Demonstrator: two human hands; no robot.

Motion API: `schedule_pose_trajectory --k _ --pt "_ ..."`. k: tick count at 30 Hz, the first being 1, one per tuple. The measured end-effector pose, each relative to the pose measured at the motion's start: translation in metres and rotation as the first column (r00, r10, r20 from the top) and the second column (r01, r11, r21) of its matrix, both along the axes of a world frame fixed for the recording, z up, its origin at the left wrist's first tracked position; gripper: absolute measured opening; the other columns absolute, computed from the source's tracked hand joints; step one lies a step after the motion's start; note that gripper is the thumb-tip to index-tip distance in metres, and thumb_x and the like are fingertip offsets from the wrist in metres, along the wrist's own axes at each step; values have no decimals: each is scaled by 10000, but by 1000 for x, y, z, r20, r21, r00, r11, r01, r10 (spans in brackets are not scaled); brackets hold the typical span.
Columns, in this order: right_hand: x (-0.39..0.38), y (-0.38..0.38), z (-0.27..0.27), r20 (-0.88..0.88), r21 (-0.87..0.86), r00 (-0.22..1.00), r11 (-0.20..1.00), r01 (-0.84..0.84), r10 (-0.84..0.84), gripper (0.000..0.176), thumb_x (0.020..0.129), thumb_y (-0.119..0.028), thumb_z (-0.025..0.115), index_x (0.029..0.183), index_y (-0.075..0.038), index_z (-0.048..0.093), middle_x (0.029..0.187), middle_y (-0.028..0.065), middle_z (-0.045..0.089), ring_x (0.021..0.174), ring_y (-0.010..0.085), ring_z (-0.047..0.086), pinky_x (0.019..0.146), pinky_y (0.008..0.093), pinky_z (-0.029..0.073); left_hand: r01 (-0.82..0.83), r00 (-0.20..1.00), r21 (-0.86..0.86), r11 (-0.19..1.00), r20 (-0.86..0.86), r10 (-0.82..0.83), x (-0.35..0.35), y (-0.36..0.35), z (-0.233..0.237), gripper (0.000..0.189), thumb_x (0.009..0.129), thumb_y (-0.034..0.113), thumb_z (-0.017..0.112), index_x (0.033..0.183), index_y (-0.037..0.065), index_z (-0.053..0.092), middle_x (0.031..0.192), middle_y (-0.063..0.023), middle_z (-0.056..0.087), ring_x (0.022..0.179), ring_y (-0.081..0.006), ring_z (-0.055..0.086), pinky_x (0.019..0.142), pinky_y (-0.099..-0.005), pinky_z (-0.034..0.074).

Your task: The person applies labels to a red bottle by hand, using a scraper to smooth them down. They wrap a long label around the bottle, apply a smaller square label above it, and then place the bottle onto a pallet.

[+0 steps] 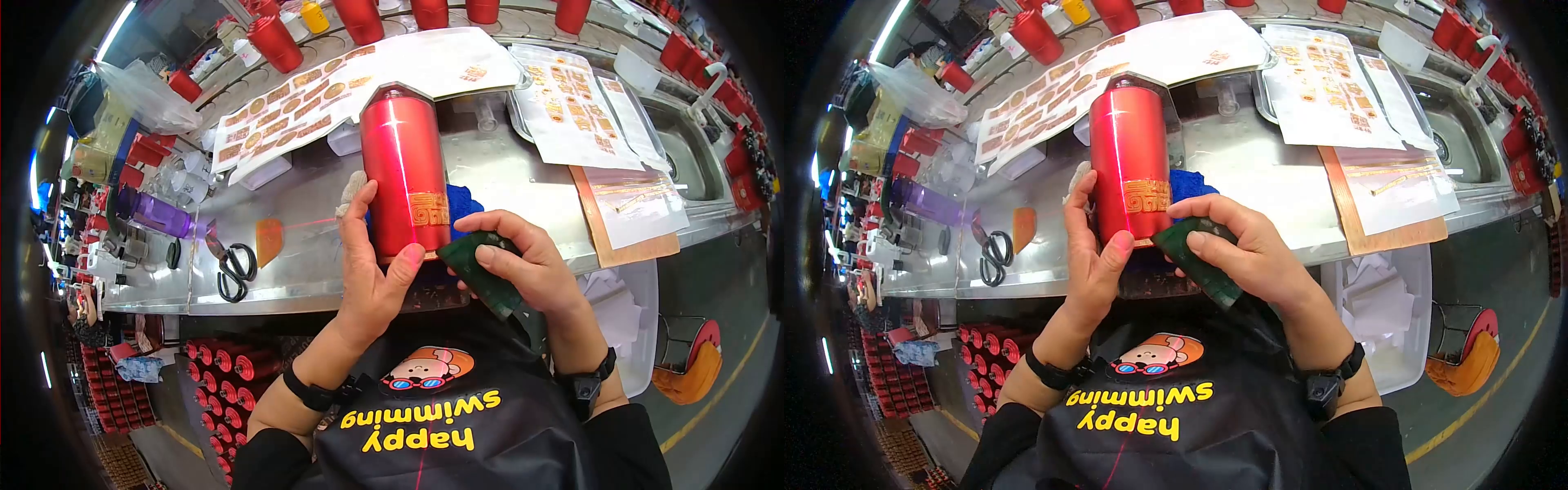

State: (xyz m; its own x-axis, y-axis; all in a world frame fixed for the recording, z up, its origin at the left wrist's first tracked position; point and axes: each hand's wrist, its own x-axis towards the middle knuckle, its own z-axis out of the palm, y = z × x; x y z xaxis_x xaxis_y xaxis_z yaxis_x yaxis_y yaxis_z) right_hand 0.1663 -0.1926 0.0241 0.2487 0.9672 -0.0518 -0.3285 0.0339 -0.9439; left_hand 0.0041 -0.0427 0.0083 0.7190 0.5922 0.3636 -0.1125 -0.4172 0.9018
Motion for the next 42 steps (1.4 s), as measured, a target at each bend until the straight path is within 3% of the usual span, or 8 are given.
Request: schedule_pose_trajectory --k 7,10,13,17,24,28,36,42 --pt "0 3 -2 52 22 999 1000 2 -3 334 952 -82 556 1274 0 522 1024 102 664 874 149 674 765 280 566 -31 999 74 997 -15 32 1 -2 0 734 910 179 647 1475 -16 220 1454 -175 294 1353 -275 337 1114 -389 315" --pt "2 1 -6 94 2 995 999 40 -40 331 947 -67 552 1270 0 527 1031 96 656 895 142 667 771 278 564 69 993 -141 988 103 -55 -8 3 -3 701 916 179 642 1460 -10 243 1461 -180 301 1351 -275 342 1098 -393 342" --pt "5 -1 -9 124 -14 990 998 64 -62 326 944 -55 552 1265 0 530 1034 83 647 912 130 655 776 268 555 -60 986 -56 997 151 68 -27 -1 -15 568 904 158 660 1374 -1 383 1372 -196 440 1288 -312 421 1077 -428 365" --pt "7 -2 -13 123 -19 991 998 59 -56 327 940 -41 549 1264 -3 531 1038 67 640 911 111 643 781 254 542 -156 988 600 785 99 121 -44 -2 -17 251 869 66 667 1112 60 603 1054 -164 654 1039 -355 574 996 -520 427" --pt "7 -2 -12 141 -21 987 997 75 -72 330 941 -43 545 1269 -14 544 1042 22 629 934 64 590 820 219 484 1 990 866 500 71 -124 -22 8 4 249 690 60 778 915 120 689 939 -57 694 1003 -265 614 959 -477 484" --pt "6 -4 -11 154 -38 985 996 81 -75 327 941 -58 550 1266 -20 550 1042 13 628 940 58 582 822 216 475 42 987 921 387 21 -157 -7 7 7 205 721 75 735 905 155 695 875 4 673 1062 -230 589 1038 -464 430" --pt "8 -6 -14 137 -31 983 992 126 -120 275 945 -100 588 1207 -22 561 986 22 643 867 64 592 761 225 495 -81 994 767 637 12 112 -54 2 -13 264 723 24 733 959 138 705 1031 -70 704 1109 -297 576 1074 -547 342" --pt "0 -2 -3 109 -37 978 983 182 -177 287 917 -106 634 1181 -20 560 959 28 642 864 68 601 755 229 502 -17 1000 876 481 10 17 -34 2 -2 218 782 116 685 988 171 729 1020 -10 719 1154 -221 554 1093 -476 336"
